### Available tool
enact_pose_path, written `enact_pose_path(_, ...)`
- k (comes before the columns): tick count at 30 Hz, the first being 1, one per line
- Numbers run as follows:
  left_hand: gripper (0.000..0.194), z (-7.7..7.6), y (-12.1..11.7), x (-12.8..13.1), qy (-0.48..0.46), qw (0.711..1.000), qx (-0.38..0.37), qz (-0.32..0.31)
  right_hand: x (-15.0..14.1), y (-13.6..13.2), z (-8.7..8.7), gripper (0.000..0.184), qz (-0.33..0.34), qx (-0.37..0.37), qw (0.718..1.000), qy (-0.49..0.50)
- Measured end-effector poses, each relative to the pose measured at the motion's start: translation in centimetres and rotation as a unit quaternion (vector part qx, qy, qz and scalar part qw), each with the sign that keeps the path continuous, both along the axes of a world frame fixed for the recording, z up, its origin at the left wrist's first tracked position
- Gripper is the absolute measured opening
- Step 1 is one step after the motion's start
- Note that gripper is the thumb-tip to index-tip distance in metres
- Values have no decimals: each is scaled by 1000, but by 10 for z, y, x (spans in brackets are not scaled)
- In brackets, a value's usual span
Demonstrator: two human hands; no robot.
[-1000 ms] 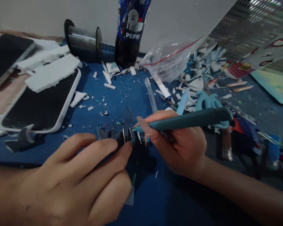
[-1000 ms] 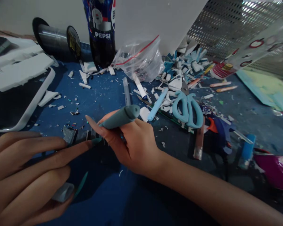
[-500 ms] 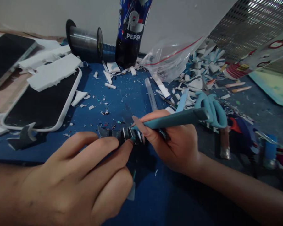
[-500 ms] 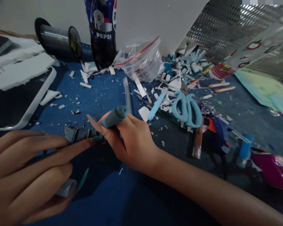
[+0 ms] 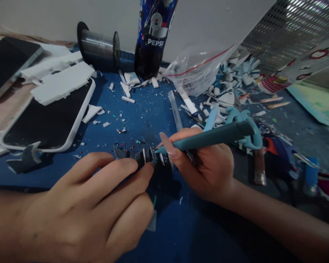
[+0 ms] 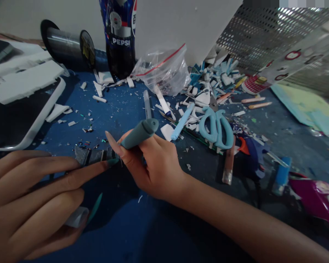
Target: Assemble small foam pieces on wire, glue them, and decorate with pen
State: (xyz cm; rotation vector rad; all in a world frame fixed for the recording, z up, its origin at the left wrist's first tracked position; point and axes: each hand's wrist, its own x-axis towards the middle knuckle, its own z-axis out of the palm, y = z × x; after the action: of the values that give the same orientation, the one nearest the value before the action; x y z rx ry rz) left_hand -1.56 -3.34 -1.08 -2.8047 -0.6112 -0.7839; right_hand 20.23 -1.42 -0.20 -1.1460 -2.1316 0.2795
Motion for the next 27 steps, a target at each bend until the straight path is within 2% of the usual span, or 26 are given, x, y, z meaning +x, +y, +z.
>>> enact_pose_path(9, 10, 0, 0, 0, 5, 1000, 2, 3, -1, 2, 0, 2, 0, 1, 1000, 11)
enact_pose_path(22, 11, 0, 0, 1, -3, 1000, 19, 5, 0, 1, -3, 2, 36, 20, 999, 23)
enact_pose_path(27, 6, 2, 0, -1, 12, 1000, 6, 1, 0, 1, -3, 1, 33, 22, 999, 15)
